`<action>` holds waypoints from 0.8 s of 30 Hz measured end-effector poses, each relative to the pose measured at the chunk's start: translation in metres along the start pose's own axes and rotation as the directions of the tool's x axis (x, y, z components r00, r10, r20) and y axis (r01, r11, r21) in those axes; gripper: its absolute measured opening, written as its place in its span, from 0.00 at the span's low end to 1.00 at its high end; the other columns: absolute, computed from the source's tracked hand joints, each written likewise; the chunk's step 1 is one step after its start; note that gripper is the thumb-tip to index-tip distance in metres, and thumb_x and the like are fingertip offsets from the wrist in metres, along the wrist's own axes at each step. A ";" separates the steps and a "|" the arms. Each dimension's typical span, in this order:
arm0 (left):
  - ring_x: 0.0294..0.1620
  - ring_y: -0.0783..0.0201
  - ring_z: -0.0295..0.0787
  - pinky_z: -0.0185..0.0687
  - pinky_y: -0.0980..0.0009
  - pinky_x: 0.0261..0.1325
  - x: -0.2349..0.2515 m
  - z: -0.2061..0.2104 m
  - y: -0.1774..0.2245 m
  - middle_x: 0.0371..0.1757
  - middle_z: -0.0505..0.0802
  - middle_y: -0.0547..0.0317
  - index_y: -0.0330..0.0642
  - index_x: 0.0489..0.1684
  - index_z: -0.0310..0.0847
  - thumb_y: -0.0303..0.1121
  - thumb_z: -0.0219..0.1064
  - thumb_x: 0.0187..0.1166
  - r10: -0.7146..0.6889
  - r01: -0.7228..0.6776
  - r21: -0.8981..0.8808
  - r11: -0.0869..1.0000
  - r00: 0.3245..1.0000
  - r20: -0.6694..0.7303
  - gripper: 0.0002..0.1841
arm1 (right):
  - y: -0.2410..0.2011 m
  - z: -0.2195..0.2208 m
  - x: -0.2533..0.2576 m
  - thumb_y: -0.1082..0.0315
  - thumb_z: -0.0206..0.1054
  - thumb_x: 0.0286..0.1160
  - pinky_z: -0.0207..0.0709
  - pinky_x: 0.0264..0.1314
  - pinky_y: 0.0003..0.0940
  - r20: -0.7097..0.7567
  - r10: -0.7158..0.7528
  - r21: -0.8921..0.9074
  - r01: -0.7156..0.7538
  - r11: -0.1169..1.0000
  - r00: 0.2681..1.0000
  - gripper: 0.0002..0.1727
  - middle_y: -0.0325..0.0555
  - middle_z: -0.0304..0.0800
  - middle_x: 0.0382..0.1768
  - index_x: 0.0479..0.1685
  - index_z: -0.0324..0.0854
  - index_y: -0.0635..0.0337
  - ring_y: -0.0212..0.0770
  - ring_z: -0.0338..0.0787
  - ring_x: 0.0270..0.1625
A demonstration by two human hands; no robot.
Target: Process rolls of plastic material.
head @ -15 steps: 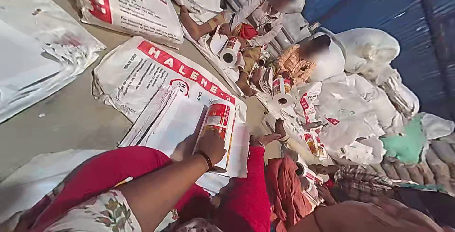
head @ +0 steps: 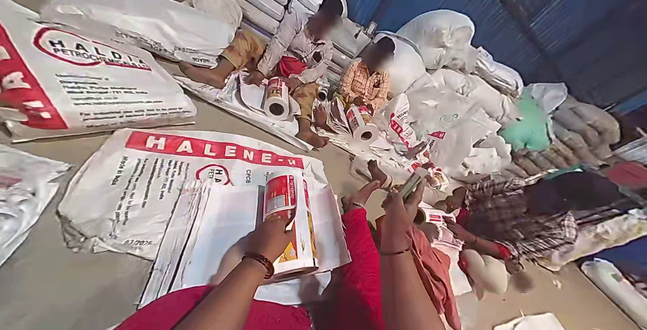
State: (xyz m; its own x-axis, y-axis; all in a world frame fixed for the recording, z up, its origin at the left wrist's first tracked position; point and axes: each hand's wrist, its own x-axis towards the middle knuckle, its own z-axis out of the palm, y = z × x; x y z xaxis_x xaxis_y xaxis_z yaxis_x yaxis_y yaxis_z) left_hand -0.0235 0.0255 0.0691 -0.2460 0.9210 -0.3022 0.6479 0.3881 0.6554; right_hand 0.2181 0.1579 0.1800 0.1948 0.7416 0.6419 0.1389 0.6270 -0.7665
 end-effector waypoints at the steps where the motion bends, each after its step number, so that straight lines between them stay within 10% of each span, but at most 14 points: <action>1: 0.75 0.43 0.83 0.76 0.38 0.74 0.003 0.002 0.001 0.75 0.85 0.41 0.33 0.55 0.89 0.49 0.62 0.84 -0.013 0.013 -0.002 1.000 1.000 -0.011 0.24 | -0.002 0.006 0.002 0.75 0.56 0.72 0.76 0.24 0.28 0.025 -0.009 0.006 0.009 1.000 1.000 0.48 0.54 0.81 0.55 0.96 0.35 0.62 0.31 0.79 0.26; 4: 0.76 0.40 0.82 0.78 0.37 0.73 0.003 0.012 0.003 0.81 0.80 0.39 0.35 0.65 0.86 0.62 0.62 0.81 -0.032 0.033 0.057 0.998 0.999 -0.018 0.35 | 0.002 0.025 -0.004 0.75 0.57 0.75 0.82 0.42 0.30 0.136 0.078 -0.115 -0.062 0.991 0.988 0.48 0.61 0.76 0.72 0.97 0.34 0.60 0.33 0.84 0.41; 6: 0.78 0.38 0.79 0.78 0.38 0.73 -0.003 0.017 0.006 0.83 0.77 0.37 0.35 0.66 0.86 0.66 0.62 0.78 -0.032 0.034 0.109 0.993 0.999 -0.025 0.38 | 0.017 0.046 -0.006 0.76 0.60 0.75 0.80 0.29 0.35 0.207 0.188 -0.274 -0.128 0.953 0.960 0.48 0.63 0.80 0.65 0.97 0.39 0.56 0.36 0.83 0.30; 12: 0.89 0.35 0.62 0.65 0.39 0.84 -0.007 0.017 0.021 0.90 0.66 0.34 0.38 0.76 0.80 0.47 0.58 0.88 0.070 -0.070 0.097 0.993 0.998 -0.001 0.26 | 0.054 0.090 -0.014 0.66 0.58 0.89 0.83 0.32 0.41 0.456 0.548 -0.658 -0.149 0.738 0.701 0.30 0.57 0.89 0.48 0.91 0.61 0.50 0.43 0.86 0.29; 16: 0.67 0.37 0.86 0.77 0.35 0.69 -0.004 -0.008 -0.011 0.61 0.89 0.33 0.29 0.50 0.87 0.40 0.62 0.85 0.032 -0.022 -0.144 0.989 0.997 0.066 0.19 | 0.074 0.105 -0.041 0.59 0.49 0.94 0.80 0.32 0.42 0.540 0.604 -0.648 -0.169 0.743 0.586 0.28 0.51 0.90 0.55 0.92 0.57 0.43 0.43 0.84 0.31; 24: 0.54 0.42 0.88 0.78 0.39 0.61 0.016 -0.029 -0.026 0.46 0.91 0.37 0.29 0.39 0.87 0.37 0.64 0.85 0.177 -0.156 -0.104 0.982 0.955 0.237 0.16 | 0.088 0.151 -0.037 0.59 0.50 0.95 0.78 0.26 0.41 0.582 0.688 -0.760 -0.010 0.650 0.434 0.27 0.53 0.91 0.49 0.92 0.61 0.39 0.43 0.83 0.25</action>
State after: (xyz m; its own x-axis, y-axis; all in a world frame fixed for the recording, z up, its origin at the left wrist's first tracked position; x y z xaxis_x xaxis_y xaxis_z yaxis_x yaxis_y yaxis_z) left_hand -0.0651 0.0311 0.0677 0.0504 0.9402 -0.3369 0.5999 0.2412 0.7629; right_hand 0.0770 0.2219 0.0920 -0.3852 0.8917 -0.2377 0.8265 0.2188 -0.5186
